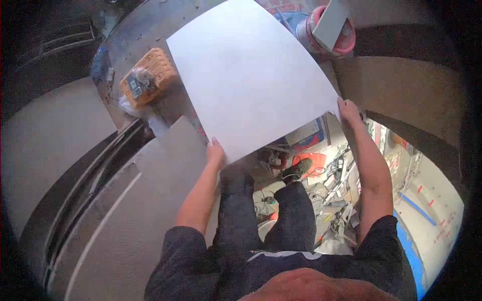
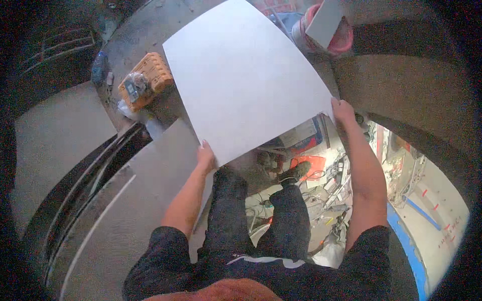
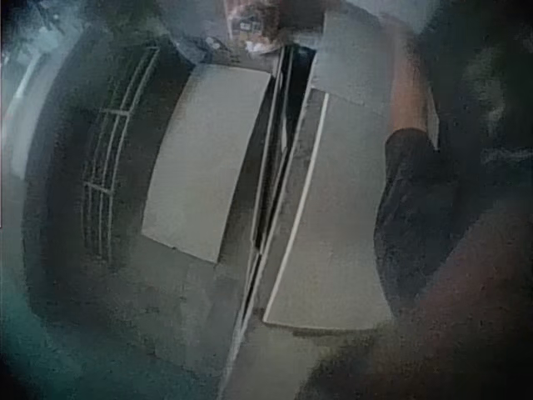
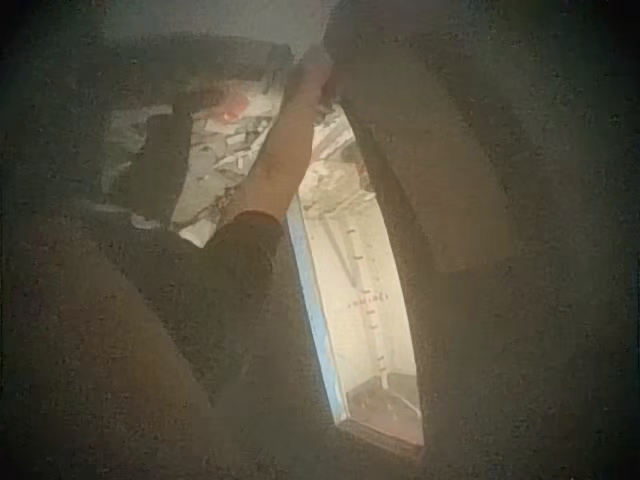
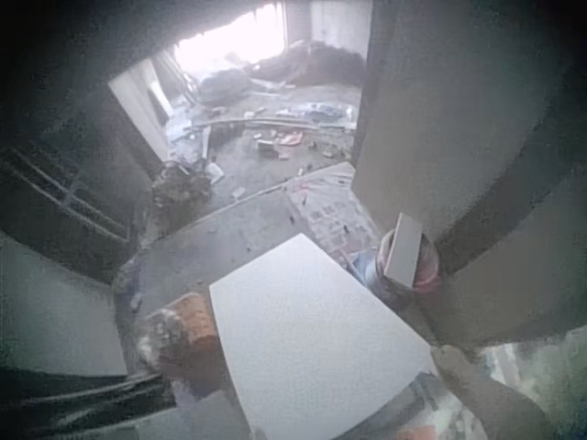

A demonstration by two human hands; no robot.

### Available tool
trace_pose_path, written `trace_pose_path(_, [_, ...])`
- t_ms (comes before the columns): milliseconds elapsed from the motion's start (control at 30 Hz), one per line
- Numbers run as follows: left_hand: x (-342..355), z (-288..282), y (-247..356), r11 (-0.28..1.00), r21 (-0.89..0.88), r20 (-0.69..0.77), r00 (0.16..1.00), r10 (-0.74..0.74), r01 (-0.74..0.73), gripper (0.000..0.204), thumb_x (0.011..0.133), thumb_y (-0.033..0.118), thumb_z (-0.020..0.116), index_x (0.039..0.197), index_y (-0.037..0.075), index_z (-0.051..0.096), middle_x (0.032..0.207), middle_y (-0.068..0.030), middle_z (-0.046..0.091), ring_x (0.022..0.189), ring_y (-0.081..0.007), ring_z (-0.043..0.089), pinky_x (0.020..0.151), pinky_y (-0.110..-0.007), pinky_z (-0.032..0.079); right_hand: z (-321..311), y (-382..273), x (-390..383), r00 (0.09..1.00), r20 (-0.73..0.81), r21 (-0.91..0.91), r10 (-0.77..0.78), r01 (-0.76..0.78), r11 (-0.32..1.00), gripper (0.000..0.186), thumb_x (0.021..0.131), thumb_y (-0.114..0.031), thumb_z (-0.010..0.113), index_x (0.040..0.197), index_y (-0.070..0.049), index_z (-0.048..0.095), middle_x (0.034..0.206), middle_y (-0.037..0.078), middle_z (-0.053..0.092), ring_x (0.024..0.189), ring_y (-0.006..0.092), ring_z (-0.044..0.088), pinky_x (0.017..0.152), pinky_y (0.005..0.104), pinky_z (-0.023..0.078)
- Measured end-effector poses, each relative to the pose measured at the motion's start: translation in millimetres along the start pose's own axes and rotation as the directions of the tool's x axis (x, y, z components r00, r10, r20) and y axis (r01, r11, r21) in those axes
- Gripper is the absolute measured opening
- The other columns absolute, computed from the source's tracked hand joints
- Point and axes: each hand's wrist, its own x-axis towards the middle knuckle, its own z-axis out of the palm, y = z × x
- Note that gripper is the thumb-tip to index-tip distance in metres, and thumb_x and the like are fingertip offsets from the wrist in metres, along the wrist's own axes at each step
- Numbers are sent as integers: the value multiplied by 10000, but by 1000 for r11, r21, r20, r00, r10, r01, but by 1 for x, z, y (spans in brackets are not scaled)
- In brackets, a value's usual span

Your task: Cutting a white board using a handheld circular saw on a renovation site.

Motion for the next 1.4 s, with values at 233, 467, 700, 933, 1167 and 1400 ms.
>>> trace_pose_path(233, [-69,-121,95,964,-264,259,965,37,34,560,1046,363,445,1343,-111,464,1286,-247,607,1146,-311,613,968,-444,466,-131,-87,-34,1000,-25,-116,-13,10,993,767,938,-618,425,1177,71,666,1270,335,591,1223,475,559,1071,500,417])
trace_pose_path(467, [-91,-178,152,942,-152,232,916,328,-299,883,1000,398,530,1567,-54,26,1561,-292,316,1407,-371,398,1154,-391,322,-179,-146,-55,981,-150,-16,122,-126,992,705,924,-561,522,1105,102,678,1189,362,618,1177,462,598,1024,487,456])
trace_pose_path(700, [-97,-237,207,969,61,234,947,218,-238,852,1002,402,550,1567,-52,101,1477,-285,444,1302,-349,508,1056,-400,423,-260,-249,-106,983,-80,55,166,-162,985,719,883,-541,566,1312,36,593,1334,290,586,1267,451,551,1052,519,438])
trace_pose_path(933, [-93,-309,296,933,231,387,906,173,-277,868,994,489,498,1532,-110,173,1503,-307,397,1343,-387,473,1058,-412,425,-292,-286,-80,869,-481,77,114,-87,993,682,899,-577,473,1299,-54,647,1297,273,620,1269,442,555,1098,564,364])
trace_pose_path(1167, [64,-399,289,946,264,488,872,39,-190,685,1033,527,365,1342,-52,560,1260,-177,643,1082,-294,624,924,-380,490,-394,-430,-138,938,-336,-123,-84,44,991,430,910,-338,544,1206,-76,713,1316,182,645,1251,399,564,1005,559,406])
trace_pose_path(1400, [19,-404,383,947,304,661,739,-129,-107,729,1010,606,354,1299,-23,583,1069,-169,689,805,-270,667,702,-416,541,-429,-459,-122,991,-101,-356,-93,52,933,477,914,-336,556,1297,-70,657,1387,191,590,1292,413,506,994,612,391])
